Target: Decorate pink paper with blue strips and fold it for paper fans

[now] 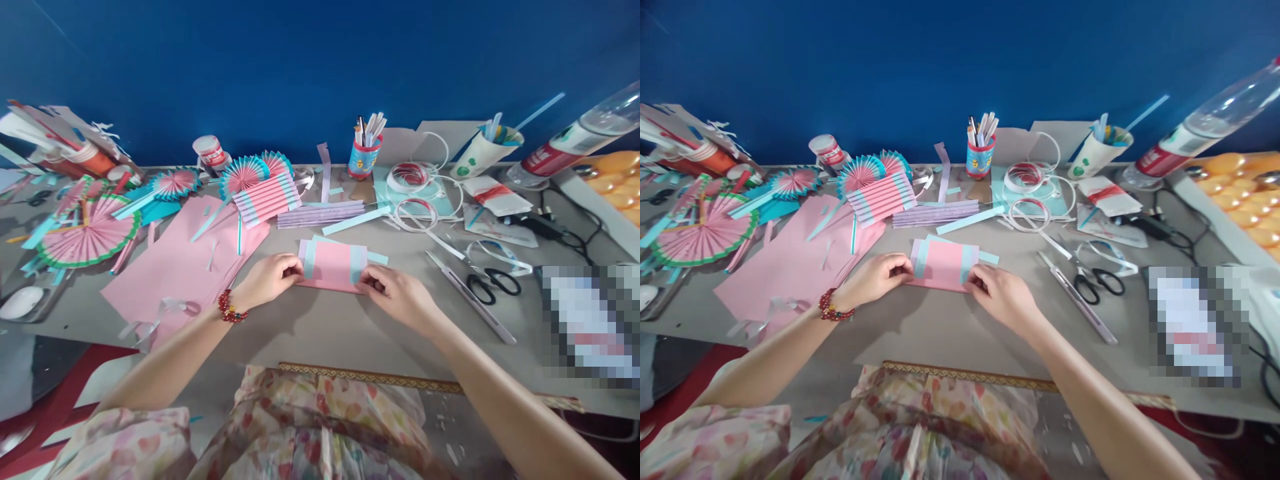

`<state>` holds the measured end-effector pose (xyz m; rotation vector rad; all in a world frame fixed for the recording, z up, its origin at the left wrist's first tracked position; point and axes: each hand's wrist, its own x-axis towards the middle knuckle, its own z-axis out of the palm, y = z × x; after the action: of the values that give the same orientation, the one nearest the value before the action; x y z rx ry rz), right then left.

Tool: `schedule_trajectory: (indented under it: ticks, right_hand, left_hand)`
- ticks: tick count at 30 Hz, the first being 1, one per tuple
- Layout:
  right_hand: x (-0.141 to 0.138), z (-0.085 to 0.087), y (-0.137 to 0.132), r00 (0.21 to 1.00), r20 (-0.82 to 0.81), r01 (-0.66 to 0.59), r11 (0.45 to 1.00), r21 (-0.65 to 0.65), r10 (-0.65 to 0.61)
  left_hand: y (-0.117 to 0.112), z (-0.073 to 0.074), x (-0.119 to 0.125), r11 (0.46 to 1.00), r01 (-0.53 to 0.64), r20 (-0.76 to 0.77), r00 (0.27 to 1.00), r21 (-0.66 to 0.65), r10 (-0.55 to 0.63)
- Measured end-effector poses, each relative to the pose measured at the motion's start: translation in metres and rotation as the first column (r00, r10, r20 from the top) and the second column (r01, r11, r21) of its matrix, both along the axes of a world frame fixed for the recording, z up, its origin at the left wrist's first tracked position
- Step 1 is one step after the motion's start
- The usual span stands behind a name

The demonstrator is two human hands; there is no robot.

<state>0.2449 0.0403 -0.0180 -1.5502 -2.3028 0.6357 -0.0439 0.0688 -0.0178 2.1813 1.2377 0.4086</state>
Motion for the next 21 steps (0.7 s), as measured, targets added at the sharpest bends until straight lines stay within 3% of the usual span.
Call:
schedule_trajectory:
  ticks: [12,21]
  right_hand:
    - [0.0032,0.0015,0.0018,0.999,-0.053,-0.002,0.994,-0.106,-0.004]
    - [0.0038,0.0011,0.0046,0.995,-0.098,-0.030,0.994,-0.105,0.020]
  left_hand:
    - [0.0008,0.0010,0.0021,0.999,-0.006,-0.044,0.999,0.036,0.008]
    - [0.0017,-0.0009,0.0010,1.000,-0.003,-0.046,0.999,0.024,0.004]
